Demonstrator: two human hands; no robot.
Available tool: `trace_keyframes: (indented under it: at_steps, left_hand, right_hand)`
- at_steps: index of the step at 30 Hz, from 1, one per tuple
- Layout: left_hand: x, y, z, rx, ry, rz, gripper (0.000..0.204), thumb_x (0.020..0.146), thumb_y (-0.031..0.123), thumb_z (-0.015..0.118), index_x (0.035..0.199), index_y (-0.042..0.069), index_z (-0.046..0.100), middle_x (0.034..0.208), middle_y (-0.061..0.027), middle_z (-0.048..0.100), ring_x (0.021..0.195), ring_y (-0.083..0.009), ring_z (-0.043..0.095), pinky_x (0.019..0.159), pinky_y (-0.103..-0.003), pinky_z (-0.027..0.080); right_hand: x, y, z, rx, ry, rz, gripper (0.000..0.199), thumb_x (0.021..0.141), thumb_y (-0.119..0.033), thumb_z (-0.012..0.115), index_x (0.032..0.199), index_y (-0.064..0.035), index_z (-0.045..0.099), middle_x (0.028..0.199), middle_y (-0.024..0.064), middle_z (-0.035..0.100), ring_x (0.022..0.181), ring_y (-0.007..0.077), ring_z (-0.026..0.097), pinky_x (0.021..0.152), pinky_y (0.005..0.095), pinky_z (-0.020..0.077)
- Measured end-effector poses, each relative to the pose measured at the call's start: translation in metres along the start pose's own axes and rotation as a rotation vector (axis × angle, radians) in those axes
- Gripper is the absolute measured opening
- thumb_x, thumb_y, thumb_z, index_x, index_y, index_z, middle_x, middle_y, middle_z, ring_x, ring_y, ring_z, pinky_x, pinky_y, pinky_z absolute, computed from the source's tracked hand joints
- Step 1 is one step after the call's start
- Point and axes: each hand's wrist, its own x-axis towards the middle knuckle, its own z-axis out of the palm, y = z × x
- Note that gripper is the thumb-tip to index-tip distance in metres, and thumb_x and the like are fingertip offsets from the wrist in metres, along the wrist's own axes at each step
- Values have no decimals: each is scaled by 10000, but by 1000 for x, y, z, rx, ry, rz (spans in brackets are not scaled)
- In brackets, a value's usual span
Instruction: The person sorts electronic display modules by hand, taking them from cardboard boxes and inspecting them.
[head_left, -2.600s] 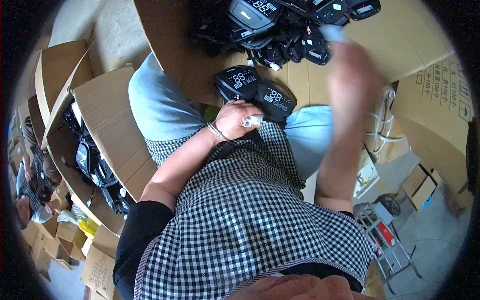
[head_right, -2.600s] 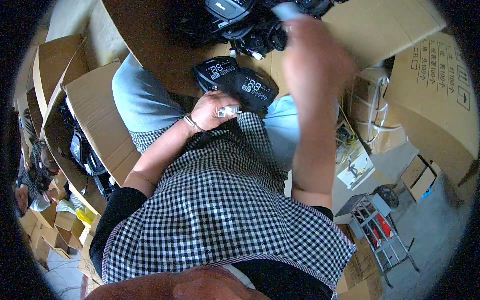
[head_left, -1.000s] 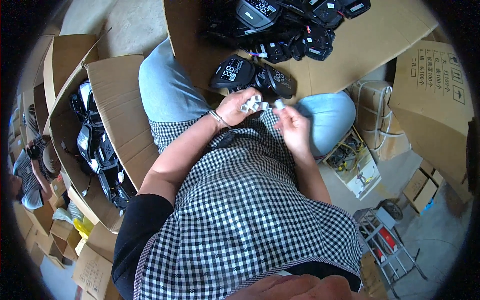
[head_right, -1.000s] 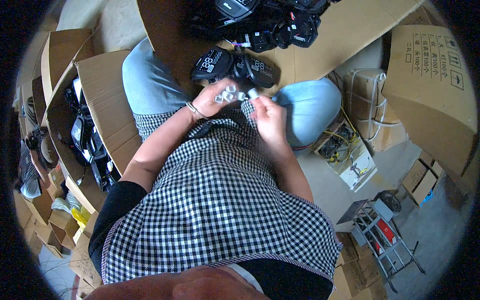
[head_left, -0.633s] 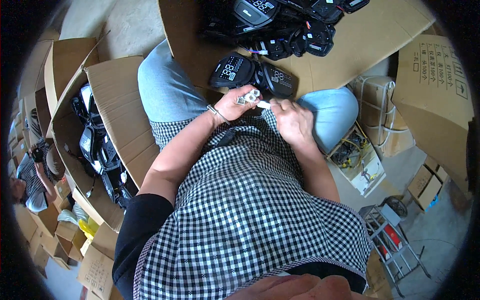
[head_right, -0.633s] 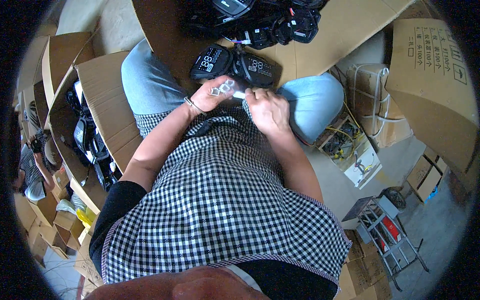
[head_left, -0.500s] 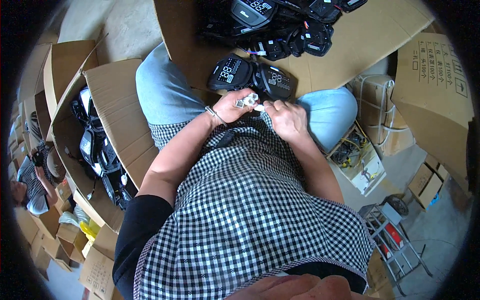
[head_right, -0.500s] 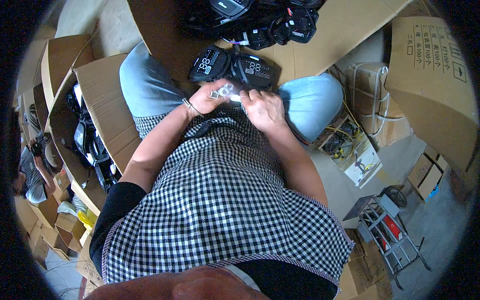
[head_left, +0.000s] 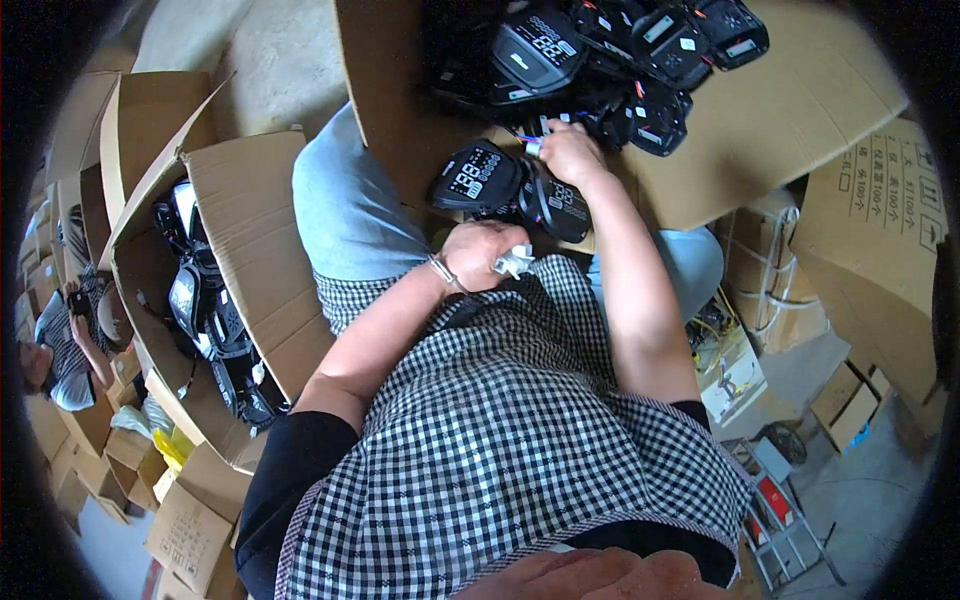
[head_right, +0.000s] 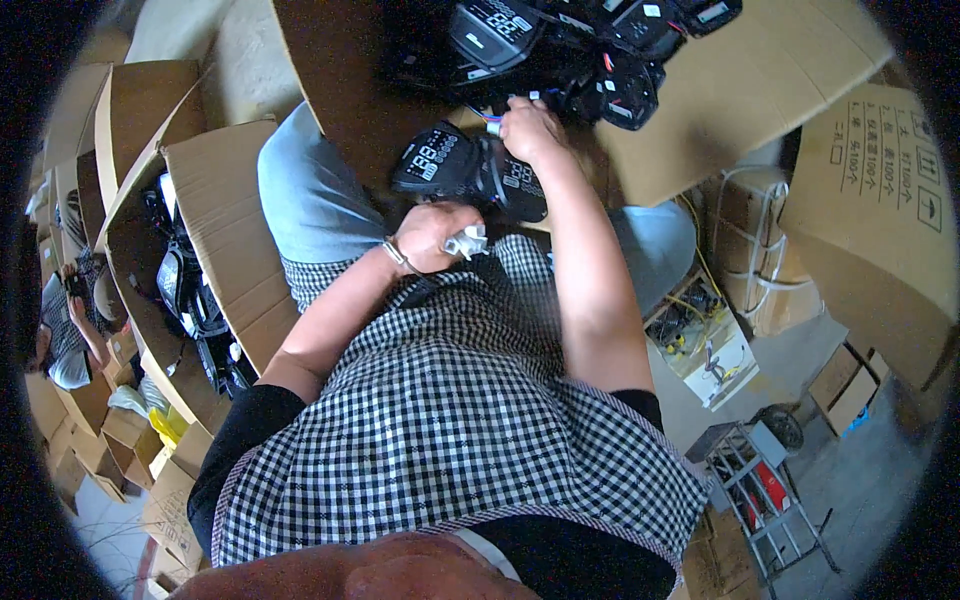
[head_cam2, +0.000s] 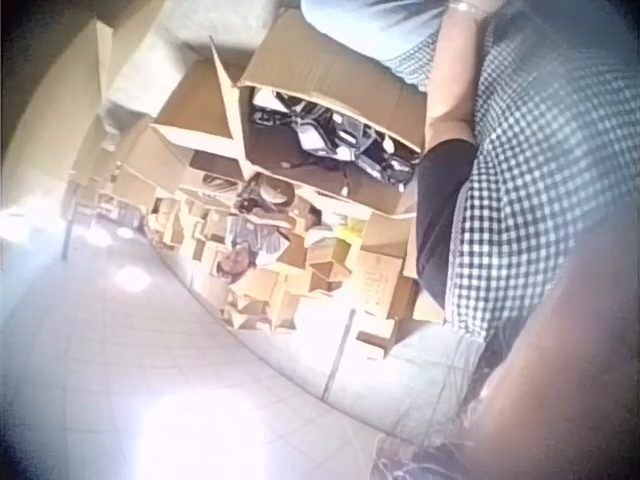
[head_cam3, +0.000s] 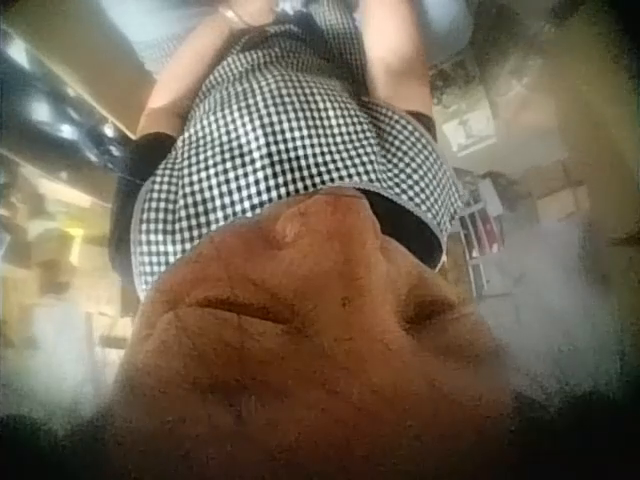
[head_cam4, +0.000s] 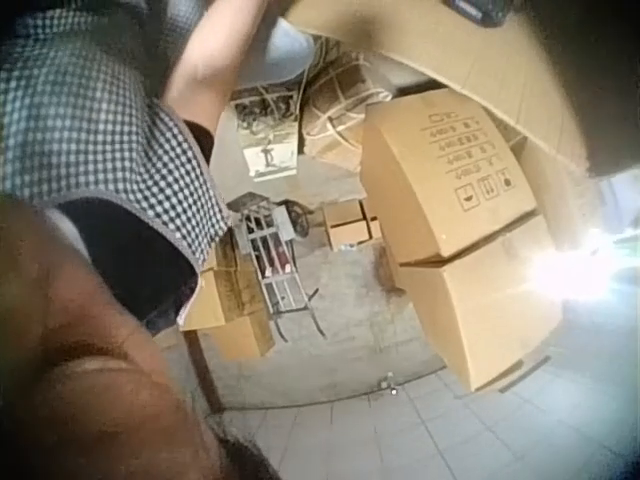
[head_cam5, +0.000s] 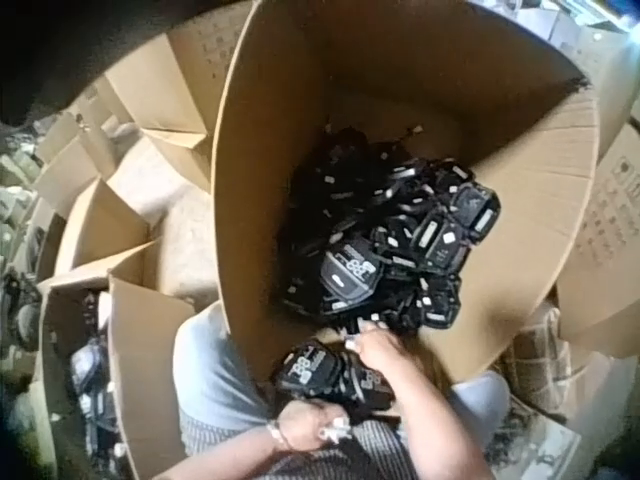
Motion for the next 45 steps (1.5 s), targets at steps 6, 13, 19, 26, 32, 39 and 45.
trace_keyframes:
  at_steps: [6, 13, 19, 26, 32, 39, 45]
  left_hand:
    - [0, 0, 5, -2, 26, -4, 241, 696, 133, 649, 918, 117, 558, 804, -115, 615, 801, -343, 621, 661, -442, 487]
    - [-9, 0, 2, -30, 138, -134, 253, 713, 118, 655, 946, 98, 557, 813, -143, 626, 793, -355, 622, 676, -441, 490]
    - [-11, 3, 3, 64, 330, -156, 281, 658, 32, 634, 922, 82, 550, 803, -125, 607, 800, -345, 615, 709, -427, 485]
    - [-16, 12, 4, -20, 483, 31, 257, 682, 39, 634, 913, 83, 531, 1011, -105, 673, 868, -312, 635, 743, -404, 490]
    - [-22, -6, 6, -380, 279, 205, 286, 697, 18, 639, 934, 98, 500, 1148, -125, 635, 958, -322, 630, 798, -399, 490]
    - [-19, -5, 10, -339, 302, 81, 248, 768, 61, 677, 959, 91, 521, 872, -75, 646, 836, -301, 653, 724, -376, 513]
    - [-26, -19, 19, -546, 261, -129, 256, 833, 141, 700, 1002, 99, 512, 893, -48, 573, 842, -176, 597, 757, -296, 476]
  right_hand:
    - [10, 2, 8, 153, -325, -119, 241, 833, -254, 580, 987, -118, 707, 1132, 141, 628, 1068, 335, 535, 956, 403, 415]
    - [-102, -15, -85, 153, 343, -258, 107, 818, -109, 632, 897, -46, 667, 957, 110, 621, 925, 314, 557, 807, 416, 464]
    - [-173, -62, -91, -26, 414, -362, 113, 765, -81, 611, 876, -70, 631, 1041, 104, 587, 932, 285, 555, 769, 396, 499]
    - [-193, -86, -81, -2, 404, -405, 129, 773, -73, 602, 899, -45, 615, 1063, 96, 566, 927, 263, 538, 740, 377, 500]
    - [-196, -82, -42, 660, 271, -448, 140, 806, -7, 652, 942, 29, 642, 1005, 158, 644, 884, 303, 615, 769, 361, 509]
    - [-223, -96, -30, 1093, 122, -26, 239, 962, -110, 533, 1147, 22, 607, 985, 104, 673, 791, 163, 682, 623, 257, 541]
    - [-218, -84, -58, 281, 468, -32, 138, 844, -131, 617, 967, -77, 648, 820, 93, 665, 629, 280, 652, 541, 397, 521]
